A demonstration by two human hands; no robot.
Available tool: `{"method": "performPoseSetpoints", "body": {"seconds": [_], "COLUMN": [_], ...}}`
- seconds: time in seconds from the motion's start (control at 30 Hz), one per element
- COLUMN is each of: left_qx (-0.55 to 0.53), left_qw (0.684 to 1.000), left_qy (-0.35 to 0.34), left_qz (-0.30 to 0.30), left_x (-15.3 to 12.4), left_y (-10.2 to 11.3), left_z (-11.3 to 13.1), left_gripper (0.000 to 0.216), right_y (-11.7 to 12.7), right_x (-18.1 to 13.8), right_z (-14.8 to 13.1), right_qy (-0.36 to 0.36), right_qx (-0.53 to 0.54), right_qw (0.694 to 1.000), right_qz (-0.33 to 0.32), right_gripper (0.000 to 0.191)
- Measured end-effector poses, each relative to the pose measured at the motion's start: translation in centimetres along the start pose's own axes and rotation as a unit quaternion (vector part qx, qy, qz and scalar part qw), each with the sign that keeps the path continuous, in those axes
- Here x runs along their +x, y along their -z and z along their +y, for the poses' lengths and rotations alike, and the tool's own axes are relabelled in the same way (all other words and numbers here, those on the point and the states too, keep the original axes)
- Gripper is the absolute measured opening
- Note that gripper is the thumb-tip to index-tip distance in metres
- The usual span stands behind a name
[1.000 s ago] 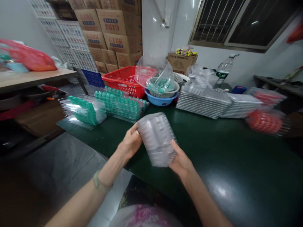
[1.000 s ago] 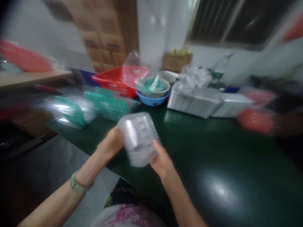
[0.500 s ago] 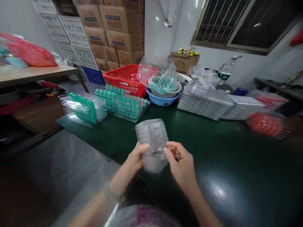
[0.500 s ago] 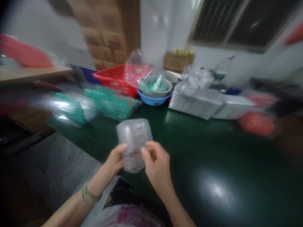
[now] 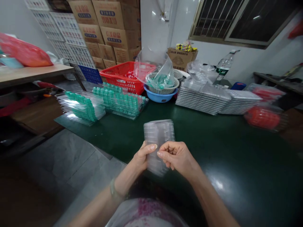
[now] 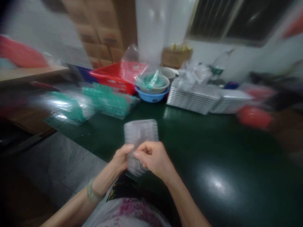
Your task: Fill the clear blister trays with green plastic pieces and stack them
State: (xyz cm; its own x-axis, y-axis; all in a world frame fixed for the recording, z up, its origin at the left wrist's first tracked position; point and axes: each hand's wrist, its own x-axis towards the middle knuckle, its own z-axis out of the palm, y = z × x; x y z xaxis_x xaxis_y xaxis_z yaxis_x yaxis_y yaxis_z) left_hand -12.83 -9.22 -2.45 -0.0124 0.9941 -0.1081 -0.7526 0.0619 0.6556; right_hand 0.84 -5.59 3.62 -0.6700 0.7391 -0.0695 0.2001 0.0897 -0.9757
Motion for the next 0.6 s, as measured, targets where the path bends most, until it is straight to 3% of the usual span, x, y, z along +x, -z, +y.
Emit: {"method": "performPoseSetpoints", "body": {"seconds": [0.13, 0.33, 0.6], "left_qx": [0.024, 0.059, 0.053], "left_qw": [0.998, 0.998, 0.997], "left_qy": [-0.015, -0.031, -0.009], "left_qz": [-0.049, -0.015, -0.059], "left_x": [-0.2, 0.2, 0.9], "left_y": [-0.4, -0.6, -0.2], "left_z": [0.1, 0.5, 0.8], "left_gripper": [0.034, 0.035, 0.033], "right_y": [0.1, -0.2, -0.5], "right_x": [-0.1, -0.2, -0.2], "right_z": [-0.5, -0.2, 0.3], "right_qy": [-0.003, 0.077, 0.08], "right_qx": [-0.011, -0.066, -0.088], "right_qw": [1.0, 0.994, 0.992], "right_qz": [-0.011, 0.036, 0.033], "right_gripper": [0.017, 0.018, 0.017]}}
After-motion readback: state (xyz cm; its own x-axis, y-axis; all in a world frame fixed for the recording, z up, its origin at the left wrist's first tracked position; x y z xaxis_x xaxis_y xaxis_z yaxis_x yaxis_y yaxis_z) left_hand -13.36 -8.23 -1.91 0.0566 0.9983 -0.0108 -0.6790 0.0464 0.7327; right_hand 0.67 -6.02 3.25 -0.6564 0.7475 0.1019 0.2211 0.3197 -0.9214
